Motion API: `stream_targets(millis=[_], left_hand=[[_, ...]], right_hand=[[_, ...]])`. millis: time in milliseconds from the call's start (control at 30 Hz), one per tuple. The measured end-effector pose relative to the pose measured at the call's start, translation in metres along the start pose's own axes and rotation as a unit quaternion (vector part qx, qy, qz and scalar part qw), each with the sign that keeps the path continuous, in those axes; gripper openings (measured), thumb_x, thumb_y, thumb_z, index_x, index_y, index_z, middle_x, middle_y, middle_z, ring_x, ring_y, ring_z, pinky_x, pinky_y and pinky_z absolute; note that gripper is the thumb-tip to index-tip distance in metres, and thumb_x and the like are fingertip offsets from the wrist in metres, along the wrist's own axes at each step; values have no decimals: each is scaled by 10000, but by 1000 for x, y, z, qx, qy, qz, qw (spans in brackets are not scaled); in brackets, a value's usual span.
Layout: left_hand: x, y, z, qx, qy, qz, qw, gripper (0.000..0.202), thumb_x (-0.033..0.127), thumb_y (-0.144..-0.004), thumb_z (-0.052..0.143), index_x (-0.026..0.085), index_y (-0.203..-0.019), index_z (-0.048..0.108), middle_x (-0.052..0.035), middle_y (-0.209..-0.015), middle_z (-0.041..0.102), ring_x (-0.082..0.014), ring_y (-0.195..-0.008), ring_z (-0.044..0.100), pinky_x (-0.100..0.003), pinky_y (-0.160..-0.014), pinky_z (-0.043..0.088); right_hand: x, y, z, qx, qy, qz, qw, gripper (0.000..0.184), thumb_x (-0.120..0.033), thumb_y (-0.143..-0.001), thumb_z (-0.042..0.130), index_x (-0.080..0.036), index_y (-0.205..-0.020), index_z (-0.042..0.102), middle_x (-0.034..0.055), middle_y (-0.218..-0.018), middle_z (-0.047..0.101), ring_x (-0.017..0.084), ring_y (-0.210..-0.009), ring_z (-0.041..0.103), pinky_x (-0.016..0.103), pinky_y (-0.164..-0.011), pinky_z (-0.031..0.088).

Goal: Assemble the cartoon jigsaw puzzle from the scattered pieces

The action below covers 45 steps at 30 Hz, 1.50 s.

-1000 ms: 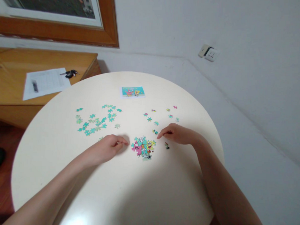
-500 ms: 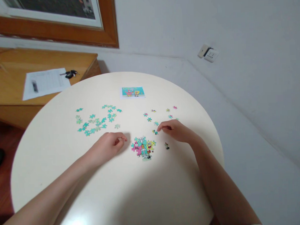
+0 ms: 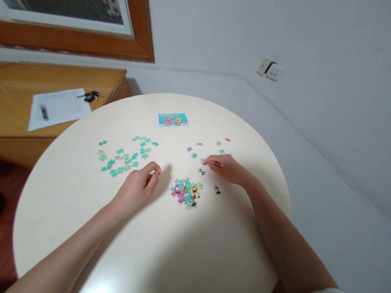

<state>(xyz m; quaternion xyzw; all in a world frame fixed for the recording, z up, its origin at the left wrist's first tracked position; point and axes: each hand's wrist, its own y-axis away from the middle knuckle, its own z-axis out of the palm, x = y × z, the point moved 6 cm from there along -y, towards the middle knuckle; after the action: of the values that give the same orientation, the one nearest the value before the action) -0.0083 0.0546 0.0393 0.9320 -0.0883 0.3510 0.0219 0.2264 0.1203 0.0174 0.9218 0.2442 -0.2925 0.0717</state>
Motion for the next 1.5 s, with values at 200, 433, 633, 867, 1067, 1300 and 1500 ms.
stream_targets(millis=[200, 433, 633, 867, 1067, 1300, 1500], left_hand=[[4, -1, -2, 11, -25, 3, 1000, 171, 326, -816, 292, 225, -783, 426, 82, -448, 332, -133, -412, 352, -236, -500, 263], [0, -2, 1, 15, -44, 9, 999, 152, 313, -821, 293, 233, -773, 413, 63, -483, 377, -152, -442, 410, -249, -512, 285], [0, 0, -5, 75, -15, 26, 997, 159, 294, -835, 324, 214, -831, 461, 49, -531, 458, -138, -469, 459, -243, -519, 331], [-3, 1, -10, 120, 23, 30, 992, 142, 291, -868, 339, 208, -910, 446, 36, -588, 496, -129, -543, 507, -241, -548, 374], [-4, 0, -7, 122, 45, 46, 990, 66, 255, -872, 335, 219, -891, 386, 56, -577, 462, -121, -522, 476, -240, -531, 358], [-6, 2, -5, 112, 19, 43, 993, 142, 268, -879, 324, 206, -926, 442, 55, -567, 443, -125, -513, 466, -241, -537, 352], [-5, 1, -5, 97, 3, 33, 995, 268, 300, -889, 297, 191, -933, 538, 37, -554, 469, -136, -496, 478, -246, -539, 363]], right_hand=[[1, -2, 4, 25, 2, -59, 998, 258, -125, -782, 447, -163, -868, 688, 29, -745, 634, 101, -637, 494, 237, -648, 370], [2, -1, 9, 10, -10, -83, 996, 191, -187, -785, 569, -169, -922, 700, 40, -756, 632, 123, -676, 551, 256, -680, 423], [4, -3, 8, 11, 1, -74, 997, 191, -180, -828, 525, -173, -888, 706, 44, -749, 633, 122, -661, 549, 258, -670, 426], [4, -1, 11, -6, -21, -76, 997, 193, -212, -797, 593, -181, -952, 704, 42, -790, 640, 120, -680, 560, 259, -681, 442], [2, 0, 11, -37, -28, -72, 996, 255, -236, -780, 620, -176, -1014, 704, 47, -817, 620, 129, -720, 561, 267, -703, 451], [3, 0, 12, -49, -34, -61, 996, 262, -218, -780, 617, -196, -1023, 710, 43, -829, 613, 125, -711, 551, 265, -704, 442], [2, 0, 11, -52, -37, -53, 997, 247, -218, -781, 618, -198, -1009, 711, 43, -834, 614, 129, -720, 556, 264, -705, 437]])
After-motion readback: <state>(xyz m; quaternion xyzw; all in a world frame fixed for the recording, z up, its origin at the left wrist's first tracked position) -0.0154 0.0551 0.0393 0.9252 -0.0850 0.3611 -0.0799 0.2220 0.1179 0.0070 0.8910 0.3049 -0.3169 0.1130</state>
